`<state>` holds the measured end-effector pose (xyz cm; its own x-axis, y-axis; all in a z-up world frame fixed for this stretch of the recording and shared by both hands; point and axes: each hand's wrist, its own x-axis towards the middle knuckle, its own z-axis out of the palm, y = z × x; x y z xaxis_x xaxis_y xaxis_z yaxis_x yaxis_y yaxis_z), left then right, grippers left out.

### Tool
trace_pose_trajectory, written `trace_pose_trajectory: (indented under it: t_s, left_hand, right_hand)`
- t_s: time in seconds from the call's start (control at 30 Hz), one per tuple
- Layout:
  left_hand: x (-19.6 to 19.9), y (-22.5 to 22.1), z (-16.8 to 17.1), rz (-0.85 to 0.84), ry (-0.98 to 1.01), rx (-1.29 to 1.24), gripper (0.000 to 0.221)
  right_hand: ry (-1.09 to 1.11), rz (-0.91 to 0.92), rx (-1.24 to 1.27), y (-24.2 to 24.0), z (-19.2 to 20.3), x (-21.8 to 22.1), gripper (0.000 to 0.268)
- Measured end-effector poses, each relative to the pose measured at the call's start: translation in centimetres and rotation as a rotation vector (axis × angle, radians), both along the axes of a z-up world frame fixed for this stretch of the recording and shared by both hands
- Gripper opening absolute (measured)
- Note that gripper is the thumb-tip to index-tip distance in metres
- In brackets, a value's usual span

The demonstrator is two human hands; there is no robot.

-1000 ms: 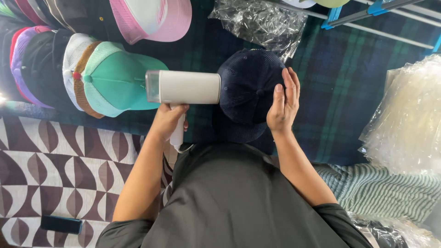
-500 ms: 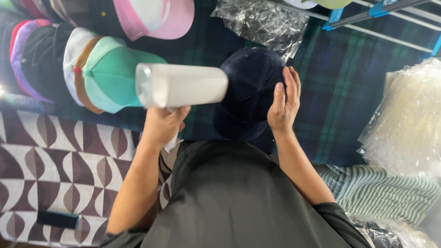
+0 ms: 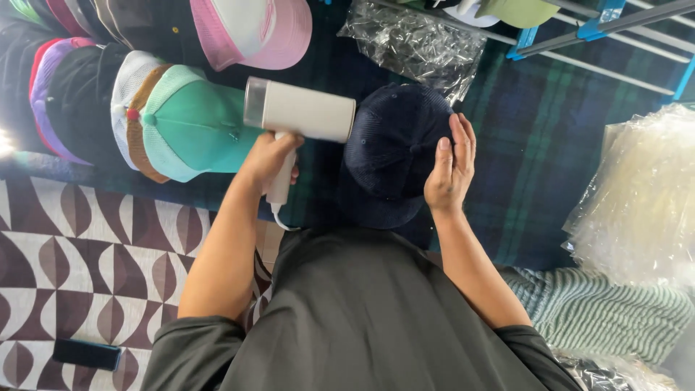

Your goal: Steaming and brushing a corduroy cap on a wooden form to shape and clean it.

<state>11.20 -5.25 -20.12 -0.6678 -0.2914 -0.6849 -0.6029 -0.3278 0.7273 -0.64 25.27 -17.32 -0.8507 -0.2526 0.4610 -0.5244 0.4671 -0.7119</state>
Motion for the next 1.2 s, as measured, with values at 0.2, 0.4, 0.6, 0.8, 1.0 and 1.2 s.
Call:
trace_pose_trajectory:
  t_s: [0.2,0.4,0.6,0.8,1.0,1.2]
  left_hand:
    - [5.7,2.4,-0.3,0.099,-0.074,0.073,0.048]
    - [7.3,4.2,3.3,0.081,-0.051,-0.006,0.025]
    - [3.5,2.8,1.5,0.111,0.137,-0.009,0.022]
    - [0.6,0.1,-0.7,0.068,0.074,0.034,0.041]
    - [4.8,1.9,-2.1,0.081,0.002,0.109,0.044]
    - [5.5,2.2,1.9,0.053,0.019,0.102,0.045]
  right_hand:
    - [0.026,0.026,0.039,0.1,-0.6,-0.2,0.035]
    - [0.005,0.016,0.048,-0.2,-0.1,0.0,0.036]
    - [0.016,0.023,0.065,-0.4,0.2,0.1,0.036]
    - [-0.006,0.021,0.036,-0.2,-0.2,0.1,0.036]
    - [0.062,0.016,0.091,0.1,-0.7,-0.2,0.034]
    - [-0.014,0.015,0.051,-0.2,0.1,0.2,0.036]
